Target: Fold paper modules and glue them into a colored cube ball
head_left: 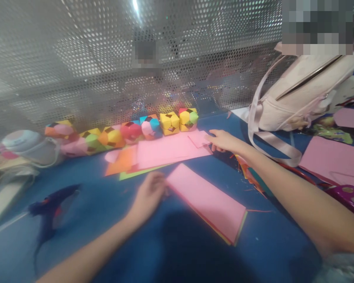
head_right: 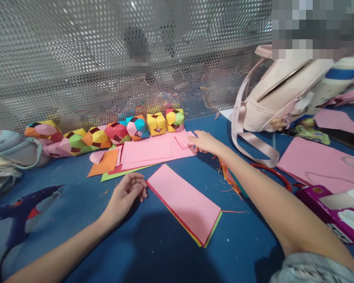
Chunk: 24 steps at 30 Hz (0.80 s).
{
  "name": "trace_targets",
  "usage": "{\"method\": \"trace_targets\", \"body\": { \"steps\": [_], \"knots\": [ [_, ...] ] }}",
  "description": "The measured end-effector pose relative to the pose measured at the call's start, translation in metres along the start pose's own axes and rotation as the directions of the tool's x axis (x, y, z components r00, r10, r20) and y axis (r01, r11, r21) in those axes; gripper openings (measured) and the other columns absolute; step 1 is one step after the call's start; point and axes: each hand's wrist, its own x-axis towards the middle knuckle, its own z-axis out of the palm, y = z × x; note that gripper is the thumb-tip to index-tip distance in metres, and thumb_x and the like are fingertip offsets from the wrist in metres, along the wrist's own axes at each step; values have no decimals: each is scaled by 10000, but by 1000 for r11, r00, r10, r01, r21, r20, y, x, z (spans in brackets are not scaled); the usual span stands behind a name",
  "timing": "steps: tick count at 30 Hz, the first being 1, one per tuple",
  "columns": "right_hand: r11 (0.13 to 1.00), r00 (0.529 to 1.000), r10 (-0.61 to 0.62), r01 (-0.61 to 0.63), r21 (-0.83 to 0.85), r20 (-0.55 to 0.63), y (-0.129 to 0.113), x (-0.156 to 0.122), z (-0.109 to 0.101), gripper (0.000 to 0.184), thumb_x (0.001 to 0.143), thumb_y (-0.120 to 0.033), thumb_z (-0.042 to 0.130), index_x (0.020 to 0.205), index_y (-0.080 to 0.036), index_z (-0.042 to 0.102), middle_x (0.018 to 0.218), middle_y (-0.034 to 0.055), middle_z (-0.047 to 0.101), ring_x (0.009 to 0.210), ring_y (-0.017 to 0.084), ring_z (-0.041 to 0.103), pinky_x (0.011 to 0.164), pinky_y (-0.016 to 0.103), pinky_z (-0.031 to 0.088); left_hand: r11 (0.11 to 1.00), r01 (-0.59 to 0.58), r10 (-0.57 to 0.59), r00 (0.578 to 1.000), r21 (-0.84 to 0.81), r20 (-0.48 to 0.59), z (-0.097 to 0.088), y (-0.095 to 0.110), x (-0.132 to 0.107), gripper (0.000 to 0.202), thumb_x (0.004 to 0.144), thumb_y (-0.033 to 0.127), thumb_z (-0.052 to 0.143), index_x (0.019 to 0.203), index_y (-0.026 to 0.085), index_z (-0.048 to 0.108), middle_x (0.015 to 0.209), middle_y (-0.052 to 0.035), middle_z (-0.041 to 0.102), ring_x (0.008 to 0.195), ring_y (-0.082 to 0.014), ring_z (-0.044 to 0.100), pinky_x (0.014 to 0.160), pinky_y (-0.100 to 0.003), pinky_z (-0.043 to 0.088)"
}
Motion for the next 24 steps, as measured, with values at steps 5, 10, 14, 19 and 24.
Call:
{"method": "trace_targets", "body": {
  "steps": [5,10,14,19,24],
  "knots": [
    [897,961,-267,273,-348,67,-18,-24,13,196,845,-275,500,945,-160,623,866,90,684,829,215,620,702,268,410,866,-139,201,976,480,-82,-29,3,15,118,823,218,456,898,180,539,890,-54,614,852,-186,586,795,-348,476],
    [591,811,-504,575,-566,298,-41,-26,52,238,897,-228,395,938,-136,610,1051,134,621,1026,238,538,868,310,367,600,-189,403,911,777,-90,-57,-8,34,173,818,162,422,932,158,552,1096,-124,575,1056,-236,545,903,-384,447],
    [564,806,-490,584,-584,332,-58,1,71,261,866,-260,450,1005,-99,600,1116,173,597,1036,266,534,856,330,377,406,-198,369,929,892,38,-61,-18,37,185,832,155,415,877,148,594,1065,-139,593,1052,-264,554,895,-402,446],
    [598,824,-421,566,-568,379,-73,38,72,413,772,-435,586,985,-84,630,1065,193,627,944,282,585,722,303,416,332,-179,328,943,926,64,-59,-22,35,211,845,154,401,876,152,610,1042,-127,608,1008,-251,577,853,-378,458],
    [660,829,-383,554,-507,407,-74,57,76,422,679,-403,666,940,-72,648,935,164,668,762,241,612,558,259,369,325,-178,327,943,929,67,-59,-21,35,213,840,149,404,870,142,614,1029,-136,614,1004,-264,578,853,-391,454]
  ]
}}
